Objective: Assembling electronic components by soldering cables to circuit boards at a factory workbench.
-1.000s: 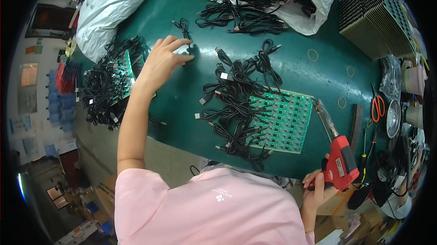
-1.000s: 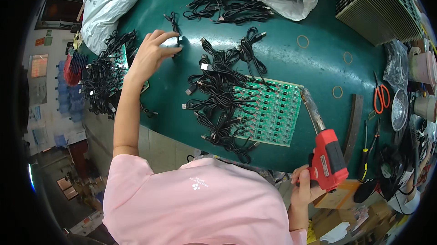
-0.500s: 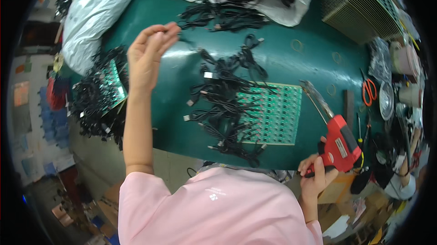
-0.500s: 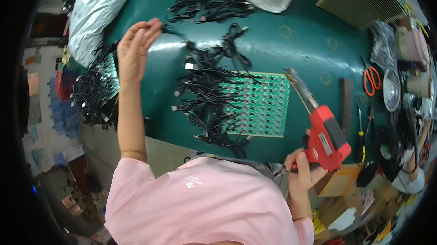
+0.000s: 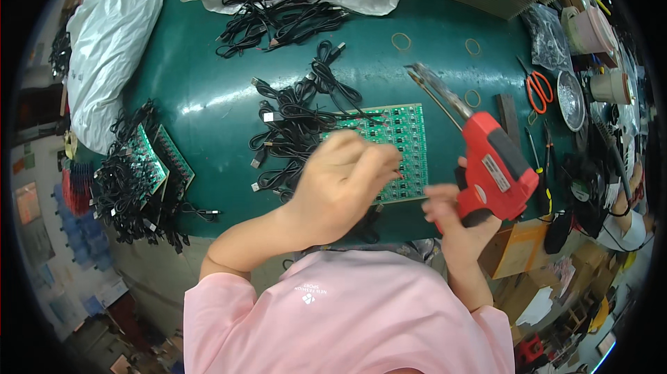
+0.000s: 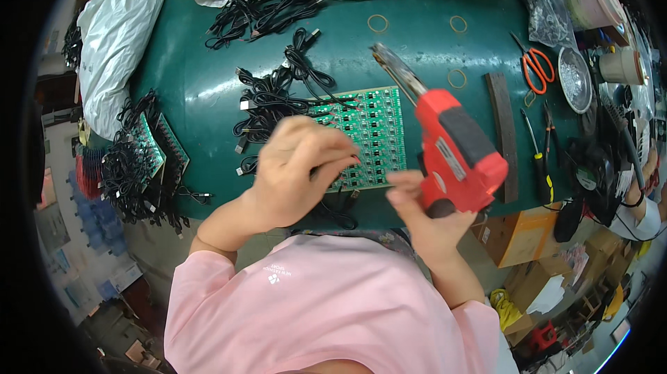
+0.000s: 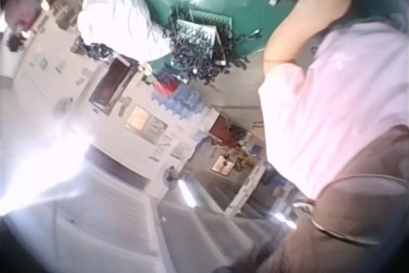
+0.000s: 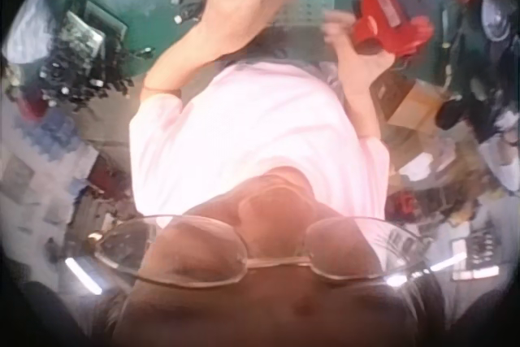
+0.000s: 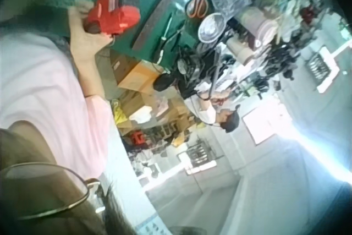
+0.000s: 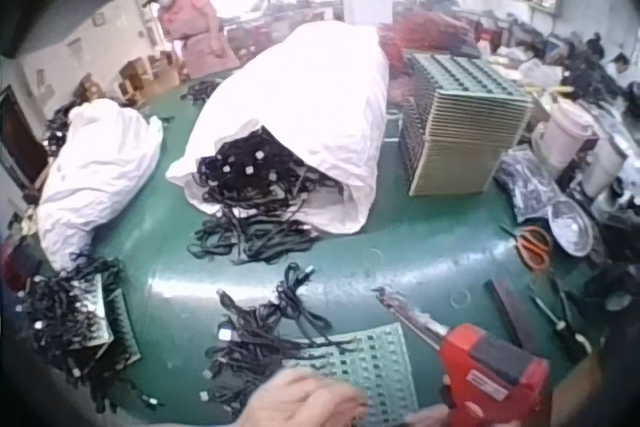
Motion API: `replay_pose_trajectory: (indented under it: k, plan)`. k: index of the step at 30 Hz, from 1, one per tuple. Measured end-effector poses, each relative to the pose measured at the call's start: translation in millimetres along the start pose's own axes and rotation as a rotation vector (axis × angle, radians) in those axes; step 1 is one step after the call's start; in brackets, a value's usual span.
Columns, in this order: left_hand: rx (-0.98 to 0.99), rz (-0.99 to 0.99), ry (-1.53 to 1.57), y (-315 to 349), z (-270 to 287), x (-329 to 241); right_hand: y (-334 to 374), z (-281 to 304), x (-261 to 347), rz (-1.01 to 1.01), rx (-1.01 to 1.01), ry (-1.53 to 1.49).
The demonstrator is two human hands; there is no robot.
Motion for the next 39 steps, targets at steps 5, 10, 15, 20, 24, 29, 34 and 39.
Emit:
replay_pose_trajectory:
  k: [5,10,15,20,24,29,34,39]
  plan:
    - [0.020,0.089,0.185,4.4,-20.9,-5.0,-4.6,-15.5,3.2,-0.002,0.039,0.186]
    - [0.037,0.114,0.260,3.8,-22.0,-3.9,-4.8,-10.3,-1.7,0.024,0.016,0.157]
    - [0.084,0.130,0.282,3.8,-22.2,2.9,-10.6,-6.2,-6.3,-0.092,0.042,0.107]
    - [0.067,0.264,0.351,8.8,-27.5,5.4,-11.8,-10.9,-7.6,-0.151,0.048,0.049]
    - [0.103,0.374,0.430,9.5,-28.9,9.8,-11.4,-11.0,-4.6,-0.042,0.004,0.096]
    - [0.161,0.503,0.602,10.0,-30.4,13.2,-12.1,-10.0,-5.9,-0.030,0.042,0.118]
    - [0.261,0.813,0.966,19.1,-44.0,23.7,-12.2,-11.7,-10.8,-0.018,0.155,0.099]
    - [0.238,0.451,0.698,6.3,-33.0,9.7,-14.4,-8.9,-8.5,-0.074,0.064,0.092]
Point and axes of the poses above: each hand's wrist, its own y-axis away from the middle knuckle, its own z-axis out of the back of the hand, x = y × z, the point moved 6 cm from there along -y, towards the middle knuckle, and after that the axes turned 7 degrees about -z, right-handed, at the moved point
